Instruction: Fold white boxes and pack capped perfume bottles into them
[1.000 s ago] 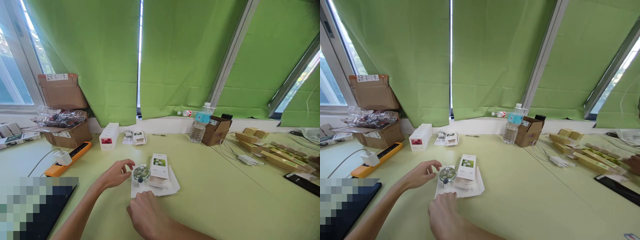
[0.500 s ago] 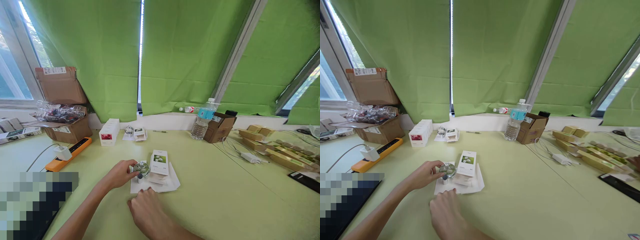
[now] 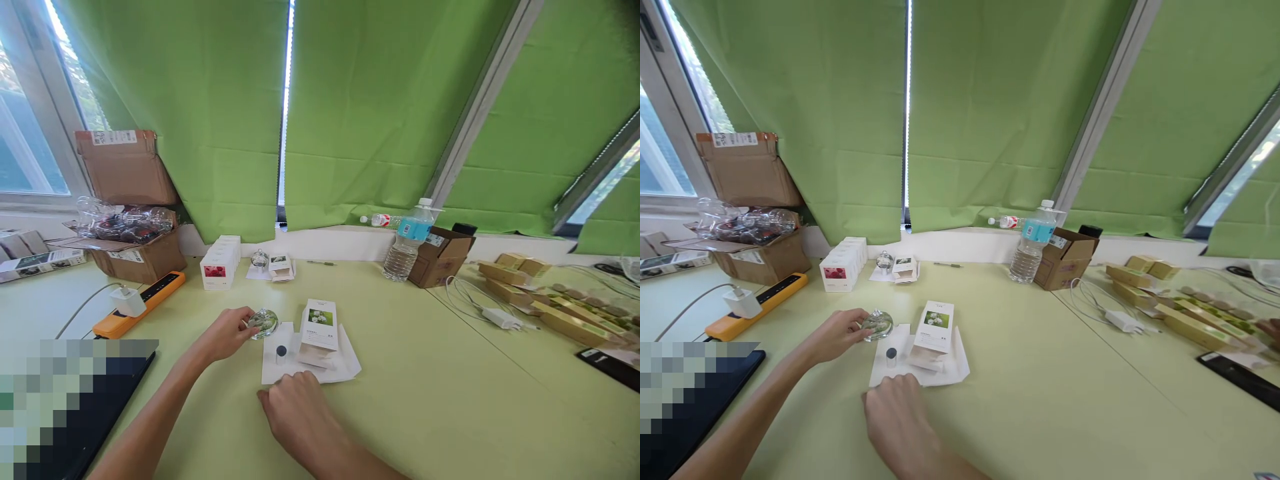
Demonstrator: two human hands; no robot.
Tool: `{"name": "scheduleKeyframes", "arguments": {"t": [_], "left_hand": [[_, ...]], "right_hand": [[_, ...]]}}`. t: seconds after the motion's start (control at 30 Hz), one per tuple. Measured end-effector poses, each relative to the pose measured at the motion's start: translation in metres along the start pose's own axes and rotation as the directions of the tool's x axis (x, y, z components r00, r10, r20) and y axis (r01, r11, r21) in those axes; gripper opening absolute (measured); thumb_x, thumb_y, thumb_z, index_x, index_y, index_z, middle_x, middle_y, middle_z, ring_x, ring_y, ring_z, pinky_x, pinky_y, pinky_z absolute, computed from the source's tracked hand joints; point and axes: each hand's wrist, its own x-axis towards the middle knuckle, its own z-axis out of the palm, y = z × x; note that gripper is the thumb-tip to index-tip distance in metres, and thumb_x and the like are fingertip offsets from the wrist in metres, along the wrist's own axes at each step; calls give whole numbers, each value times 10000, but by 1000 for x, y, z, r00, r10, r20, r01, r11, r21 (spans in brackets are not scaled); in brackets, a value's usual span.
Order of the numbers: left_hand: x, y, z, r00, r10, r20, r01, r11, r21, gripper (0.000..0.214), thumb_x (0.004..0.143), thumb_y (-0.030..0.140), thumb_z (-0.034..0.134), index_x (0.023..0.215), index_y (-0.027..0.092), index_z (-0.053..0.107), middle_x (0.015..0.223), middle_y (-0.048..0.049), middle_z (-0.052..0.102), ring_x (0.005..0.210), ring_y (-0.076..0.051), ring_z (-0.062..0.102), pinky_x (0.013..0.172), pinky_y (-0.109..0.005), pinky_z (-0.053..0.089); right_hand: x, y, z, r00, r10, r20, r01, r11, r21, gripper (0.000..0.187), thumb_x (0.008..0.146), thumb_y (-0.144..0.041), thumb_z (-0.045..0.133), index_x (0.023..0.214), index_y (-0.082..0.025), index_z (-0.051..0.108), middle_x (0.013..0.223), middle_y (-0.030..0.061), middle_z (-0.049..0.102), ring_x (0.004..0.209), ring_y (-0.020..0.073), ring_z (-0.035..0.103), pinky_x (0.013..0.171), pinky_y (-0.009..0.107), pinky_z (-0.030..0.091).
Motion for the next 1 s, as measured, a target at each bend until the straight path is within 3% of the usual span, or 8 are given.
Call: {"name": "scheduleKeyframes", "arguments": {"t": [0.1, 0.2, 0.4, 0.5, 0.67, 1.0], "left_hand": [[2, -5, -3, 1000, -11, -16, 11, 1000, -2, 361, 758, 490, 534, 926, 183, 620, 795, -46, 685, 696, -196, 622, 603, -254, 397], [3, -11, -6, 1000, -11, -25, 11, 1000, -7, 361, 757, 494, 526, 913, 180, 613, 785, -42, 677, 696, -197, 621, 593, -253, 392], [5, -20, -9, 999, 3, -41, -4, 1000, -19, 333, 768, 489, 513, 876, 189, 607, 771, -29, 675, 696, -196, 626, 579, -245, 396], [6, -24, -10, 999, 0, -50, -2, 1000, -28, 344, 768, 497, 511, 890, 192, 614, 820, -35, 687, 729, -205, 635, 589, -246, 410], [8, -28, -11, 998, -15, -63, 12, 999, -45, 363, 756, 504, 524, 910, 190, 622, 870, -43, 692, 775, -219, 645, 596, -249, 427], [9, -35, -13, 995, -40, -92, 35, 998, -52, 380, 752, 507, 518, 908, 176, 620, 880, -61, 697, 779, -236, 651, 575, -255, 426]], "right_hand": [[1, 6, 2, 991, 99, -90, -99, 995, 4, 318, 915, -218, 413, 733, -149, 666, 676, 114, 669, 609, 213, 627, 551, 292, 371], [4, 13, -4, 964, 246, -98, -243, 969, 40, 384, 951, -284, 363, 766, -124, 658, 720, 140, 674, 652, 214, 641, 599, 293, 395], [9, 20, -14, 909, 392, -139, -376, 917, 131, 237, 929, -311, 426, 964, -137, 582, 856, 125, 674, 792, 244, 645, 643, 295, 410], [11, 21, -13, 901, 395, -180, -367, 914, 172, 162, 902, -276, 478, 1009, -171, 540, 935, 99, 660, 864, 250, 624, 660, 293, 406], [13, 22, -10, 909, 372, -186, -346, 925, 158, 214, 887, -271, 503, 1085, -191, 506, 1010, 93, 618, 893, 247, 597, 657, 296, 410], [23, 23, 10, 948, 269, -168, -254, 961, 107, 176, 910, -145, 424, 1013, -162, 566, 964, 102, 602, 862, 219, 584, 630, 276, 402]]}}
